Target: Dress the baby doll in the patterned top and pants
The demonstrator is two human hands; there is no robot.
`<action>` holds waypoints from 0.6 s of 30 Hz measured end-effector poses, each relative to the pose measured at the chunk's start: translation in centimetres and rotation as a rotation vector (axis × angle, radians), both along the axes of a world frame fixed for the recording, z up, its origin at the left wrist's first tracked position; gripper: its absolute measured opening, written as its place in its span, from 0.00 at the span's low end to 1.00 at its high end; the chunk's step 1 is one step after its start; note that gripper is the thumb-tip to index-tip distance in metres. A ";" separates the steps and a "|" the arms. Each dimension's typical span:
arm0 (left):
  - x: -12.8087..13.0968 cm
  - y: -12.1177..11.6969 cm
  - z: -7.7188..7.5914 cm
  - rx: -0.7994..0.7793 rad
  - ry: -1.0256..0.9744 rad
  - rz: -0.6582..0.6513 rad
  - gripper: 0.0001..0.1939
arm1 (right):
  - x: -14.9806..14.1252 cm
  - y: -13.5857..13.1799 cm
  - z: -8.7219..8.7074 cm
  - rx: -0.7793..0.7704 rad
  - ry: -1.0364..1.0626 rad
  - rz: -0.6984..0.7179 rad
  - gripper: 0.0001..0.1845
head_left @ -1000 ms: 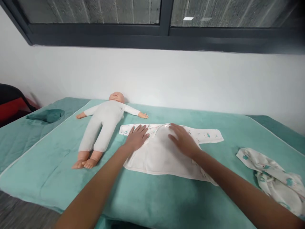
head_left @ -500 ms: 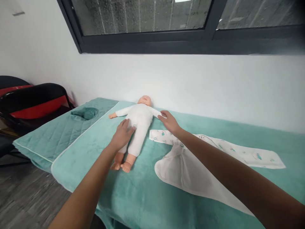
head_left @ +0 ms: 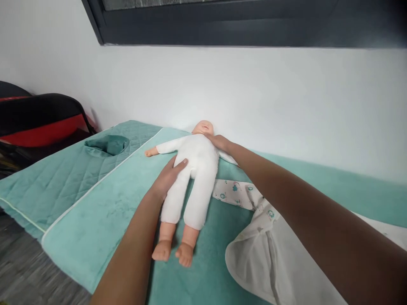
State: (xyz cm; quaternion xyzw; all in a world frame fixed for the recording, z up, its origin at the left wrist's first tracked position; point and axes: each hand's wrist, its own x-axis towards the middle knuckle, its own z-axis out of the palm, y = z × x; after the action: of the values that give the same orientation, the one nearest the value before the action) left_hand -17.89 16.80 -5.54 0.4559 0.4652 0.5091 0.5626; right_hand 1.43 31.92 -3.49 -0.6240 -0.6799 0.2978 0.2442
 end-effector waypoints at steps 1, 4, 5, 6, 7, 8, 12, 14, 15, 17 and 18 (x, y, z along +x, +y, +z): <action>0.2 -0.2 0.1 -0.015 -0.052 -0.021 0.35 | 0.1 -0.2 0.4 -0.026 0.006 -0.007 0.46; 1.3 -1.3 0.5 0.009 -0.175 -0.034 0.36 | 1.0 -1.4 2.0 -0.070 0.016 -0.010 0.45; 1.9 -1.8 0.8 0.018 -0.203 -0.037 0.36 | 1.7 -1.9 2.7 -0.069 0.013 -0.004 0.45; 2.7 -2.4 1.2 0.025 -0.224 -0.039 0.35 | 2.6 -2.6 3.5 -0.064 0.010 0.000 0.45; 3.7 -3.1 1.7 0.030 -0.239 -0.040 0.35 | 3.7 -3.3 4.3 -0.059 0.009 0.000 0.46; 4.8 -3.9 2.3 0.035 -0.250 -0.044 0.34 | 4.9 -4.2 5.2 -0.056 0.011 0.000 0.47; 10.5 -7.5 4.5 0.034 -0.258 -0.072 0.32 | 11.3 -8.6 8.4 -0.044 0.003 -0.043 0.45; 13.6 -9.5 5.2 0.028 -0.244 -0.095 0.32 | 14.9 -11.1 9.3 -0.034 -0.016 -0.074 0.44; 15.0 -10.6 5.4 0.024 -0.232 -0.105 0.32 | 16.7 -12.4 9.5 -0.031 -0.024 -0.087 0.44; 17.9 -12.5 5.3 0.028 -0.199 -0.126 0.33 | 20.3 -14.9 9.3 -0.032 -0.038 -0.100 0.45; 19.2 -13.5 5.0 0.031 -0.184 -0.133 0.33 | 22.1 -16.1 9.0 -0.037 -0.050 -0.106 0.46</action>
State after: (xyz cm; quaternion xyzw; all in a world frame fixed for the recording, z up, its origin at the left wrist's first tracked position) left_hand 1.35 3.29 -0.52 0.4457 0.3726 0.5174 0.6284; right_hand 23.51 15.80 5.50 -0.6708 -0.6461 0.2814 0.2312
